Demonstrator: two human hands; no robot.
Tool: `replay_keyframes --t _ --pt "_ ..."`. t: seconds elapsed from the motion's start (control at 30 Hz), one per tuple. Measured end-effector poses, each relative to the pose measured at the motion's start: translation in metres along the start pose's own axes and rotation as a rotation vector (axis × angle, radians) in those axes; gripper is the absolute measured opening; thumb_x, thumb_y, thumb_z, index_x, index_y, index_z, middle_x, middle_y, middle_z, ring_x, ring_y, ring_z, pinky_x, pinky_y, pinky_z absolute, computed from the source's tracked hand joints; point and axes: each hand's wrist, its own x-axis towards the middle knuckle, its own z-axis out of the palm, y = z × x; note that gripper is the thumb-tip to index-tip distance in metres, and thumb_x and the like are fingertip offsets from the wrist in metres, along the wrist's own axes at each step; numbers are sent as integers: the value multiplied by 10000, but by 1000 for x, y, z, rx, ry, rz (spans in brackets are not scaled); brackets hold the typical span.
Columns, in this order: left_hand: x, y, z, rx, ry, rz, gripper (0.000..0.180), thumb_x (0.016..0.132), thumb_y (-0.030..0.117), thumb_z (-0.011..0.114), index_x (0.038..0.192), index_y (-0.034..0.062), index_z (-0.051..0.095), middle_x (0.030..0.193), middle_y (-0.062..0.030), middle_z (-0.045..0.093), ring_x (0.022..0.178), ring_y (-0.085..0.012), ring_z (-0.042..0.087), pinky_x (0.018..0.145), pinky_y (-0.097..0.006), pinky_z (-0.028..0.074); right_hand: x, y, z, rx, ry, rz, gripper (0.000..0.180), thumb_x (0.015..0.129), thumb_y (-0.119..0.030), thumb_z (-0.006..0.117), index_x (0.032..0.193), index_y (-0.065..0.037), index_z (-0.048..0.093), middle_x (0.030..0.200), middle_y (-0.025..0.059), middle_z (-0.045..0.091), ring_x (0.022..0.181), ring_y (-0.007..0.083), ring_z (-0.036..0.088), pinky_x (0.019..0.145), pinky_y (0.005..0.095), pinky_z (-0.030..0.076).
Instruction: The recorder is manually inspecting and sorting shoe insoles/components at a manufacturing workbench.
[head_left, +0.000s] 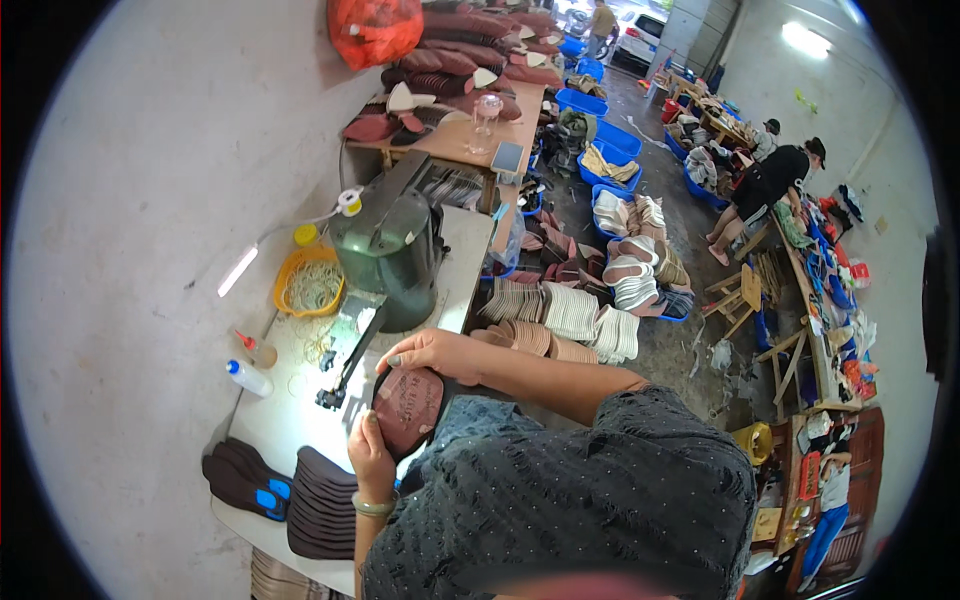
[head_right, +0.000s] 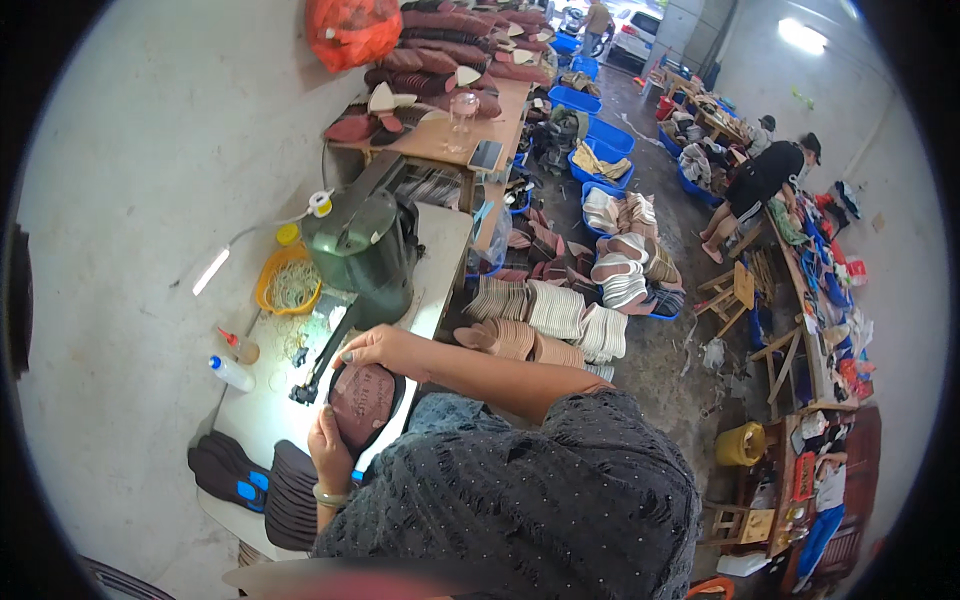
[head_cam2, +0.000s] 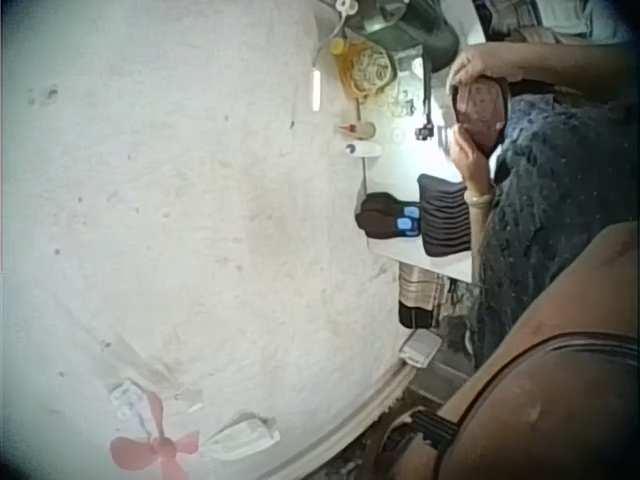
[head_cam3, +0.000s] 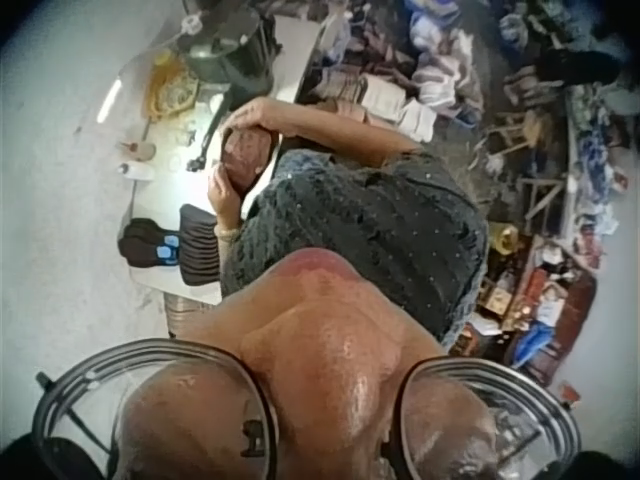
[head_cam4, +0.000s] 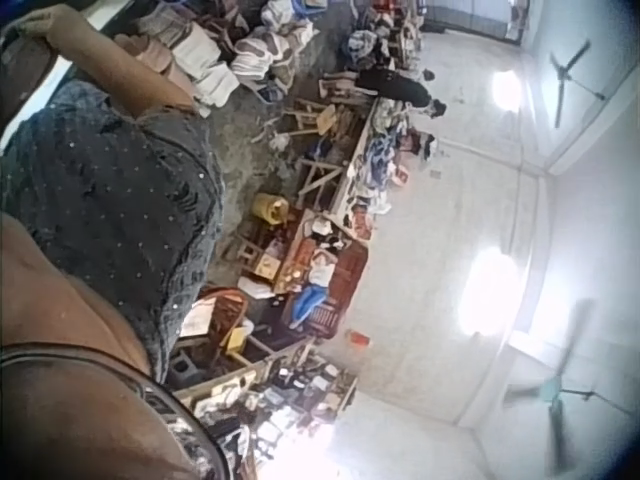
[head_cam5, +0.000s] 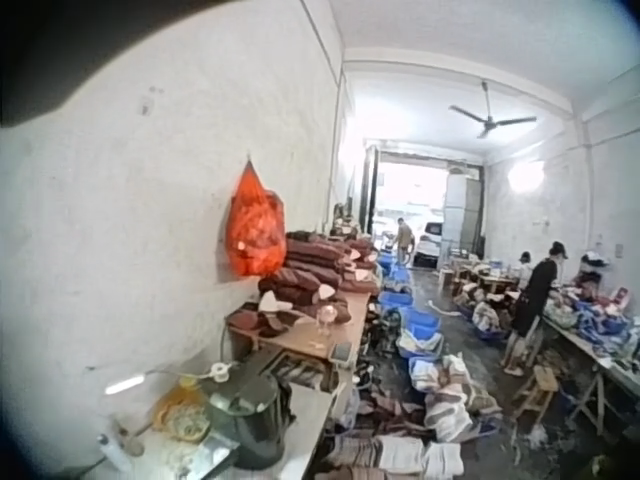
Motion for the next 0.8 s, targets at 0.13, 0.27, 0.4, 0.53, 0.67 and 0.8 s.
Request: replay_keyframes --t 0.13,0.27,0.4,0.53,0.67,0.8 --pt "18 14 -16 209 -88 -13 305 961 197 401 893 -45 573 665 -178 538 572 -243 483 530 -348 390 8 3 -10 -128 87 -154 235 794 -61 578 1008 8 645 964 32 641 891 94 554 854 227 413" --pt "35 7 -35 320 -13 230 281 944 174 417 963 -55 579 811 -236 596 732 -375 579 659 -366 457 21 -10 7 -105 275 -289 190 835 -62 528 1001 -27 613 899 82 657 854 125 596 810 249 456" --pt "52 -6 -58 418 -15 232 263 926 240 469 1004 33 612 826 -217 609 729 -387 591 619 -397 471 43 2 -15 177 177 -145 407 920 -327 504 1105 33 546 1041 147 630 929 172 608 850 306 463" --pt "61 -12 -71 432 -134 51 258 928 186 464 988 -27 596 867 -207 609 786 -344 578 705 -361 453 36 22 -12 240 6 140 380 917 -311 501 1047 40 566 980 89 624 884 160 598 833 293 457" --pt "81 -40 -85 592 -146 541 264 923 174 462 1039 -18 602 909 -172 627 819 -328 582 742 -362 459 55 41 -24 -79 -3 304 251 822 -235 648 873 11 640 786 78 623 715 170 595 646 322 479" --pt "93 -45 -90 349 -228 208 284 935 191 440 966 -44 597 817 -124 611 741 -239 561 721 -302 446 66 50 -19 12 -235 248 319 863 -242 600 885 76 615 828 143 637 741 214 647 700 307 515"
